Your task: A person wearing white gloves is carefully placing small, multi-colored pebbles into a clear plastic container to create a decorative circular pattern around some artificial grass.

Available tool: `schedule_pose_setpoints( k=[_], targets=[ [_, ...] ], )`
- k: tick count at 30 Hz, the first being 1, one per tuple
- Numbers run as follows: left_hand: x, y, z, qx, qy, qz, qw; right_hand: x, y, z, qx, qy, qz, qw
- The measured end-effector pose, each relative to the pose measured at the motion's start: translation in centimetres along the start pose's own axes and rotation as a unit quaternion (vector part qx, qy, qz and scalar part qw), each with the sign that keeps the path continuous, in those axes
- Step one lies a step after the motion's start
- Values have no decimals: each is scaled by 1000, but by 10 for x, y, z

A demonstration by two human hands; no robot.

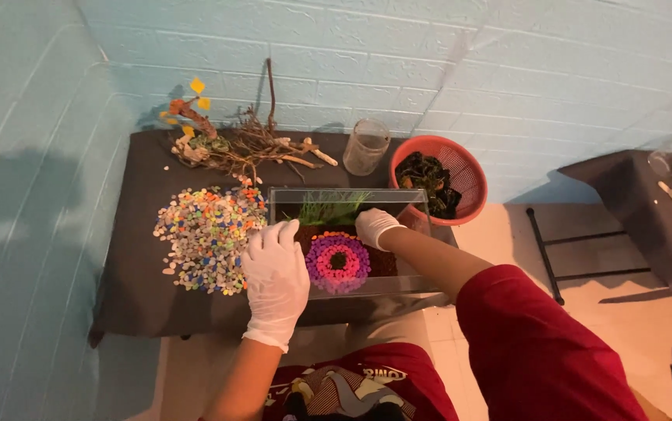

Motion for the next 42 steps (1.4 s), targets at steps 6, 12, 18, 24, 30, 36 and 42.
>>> schedule_pose_setpoints(
  k=[6,12,18,24,30,36,42],
  targets=[
    [0,0,0,10,-13,-2,1000,-1,3,-2,-29,-32,3,999],
    [-2,1,-1,14,-21,1,1000,6,19,-6,-13,-30,5,999],
    [0,0,-1,15,-6,0,1000,24,23,6,-40,17,13,999],
    [1,0,0,14,-5,-4,1000,19,25,3,-57,-26,7,998],
    [0,0,0,19,-13,-8,1000,23,35,2,-77,-68,8,995],
    [-1,1,-1,13,-12,1,1000,10,24,7,-77,-81,-4,994],
    [2,2,0,6,1,16,1000,39,45,1,-59,-49,6,997]
  ],
)
Point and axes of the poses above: each hand's wrist, its own y-axis away from the middle knuckle, its own x-axis out of the back of the hand, z = x × y, the point moved 10 cm from there along -y, towards the middle knuckle, and after that the axes turned 13 degrees about y, right-handed, at the moved point
